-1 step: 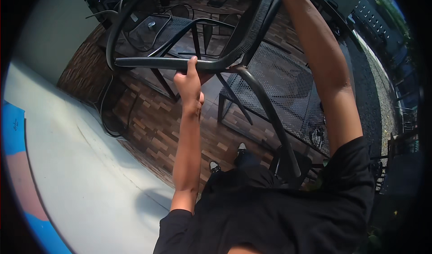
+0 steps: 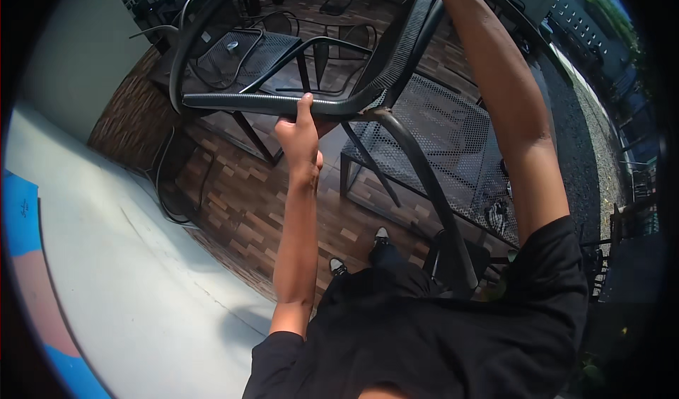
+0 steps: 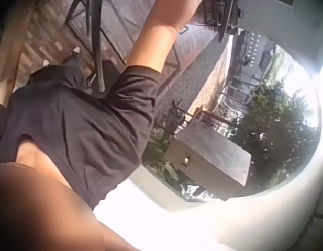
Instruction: Repairing a metal mesh chair by adjusting and securing the leg components.
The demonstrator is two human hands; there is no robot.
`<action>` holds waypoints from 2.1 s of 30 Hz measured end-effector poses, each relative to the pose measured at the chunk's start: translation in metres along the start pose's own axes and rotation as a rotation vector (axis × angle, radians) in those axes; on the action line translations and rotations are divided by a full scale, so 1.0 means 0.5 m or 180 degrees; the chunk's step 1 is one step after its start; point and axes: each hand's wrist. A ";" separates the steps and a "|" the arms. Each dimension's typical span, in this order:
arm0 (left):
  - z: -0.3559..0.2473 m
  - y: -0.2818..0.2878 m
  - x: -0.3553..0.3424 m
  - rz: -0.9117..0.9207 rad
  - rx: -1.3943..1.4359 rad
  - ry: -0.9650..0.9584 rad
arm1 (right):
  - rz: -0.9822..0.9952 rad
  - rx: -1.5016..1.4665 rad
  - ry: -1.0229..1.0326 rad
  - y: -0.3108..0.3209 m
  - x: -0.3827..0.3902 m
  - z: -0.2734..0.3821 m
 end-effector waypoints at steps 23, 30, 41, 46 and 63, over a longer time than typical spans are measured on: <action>0.549 -0.714 -0.001 0.0734 -0.0582 0.0904 | 0.1082 0.0924 -0.0737 -0.021 0.210 -1.037; 0.585 -0.748 -0.094 0.0725 -0.0741 0.1064 | 0.1093 0.0978 -0.0691 -0.163 0.194 -1.091; 0.376 -0.808 -0.254 0.2889 -0.4877 -0.0775 | 0.0868 0.1574 -0.0288 -0.211 0.181 -1.082; 0.383 -0.792 -0.268 0.3163 -0.4713 -0.1313 | 0.0808 0.1890 -0.0075 -0.184 0.221 -1.045; 0.766 -0.660 0.370 0.6185 -0.2936 -0.0857 | 0.2153 0.2709 -0.0864 0.569 0.919 -0.875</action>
Point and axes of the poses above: each hand's wrist, its own x-axis away from the middle knuckle, its own y-axis out of the back of the hand, z = x × y, and after that the axes turned 15 degrees about -z, right-handed
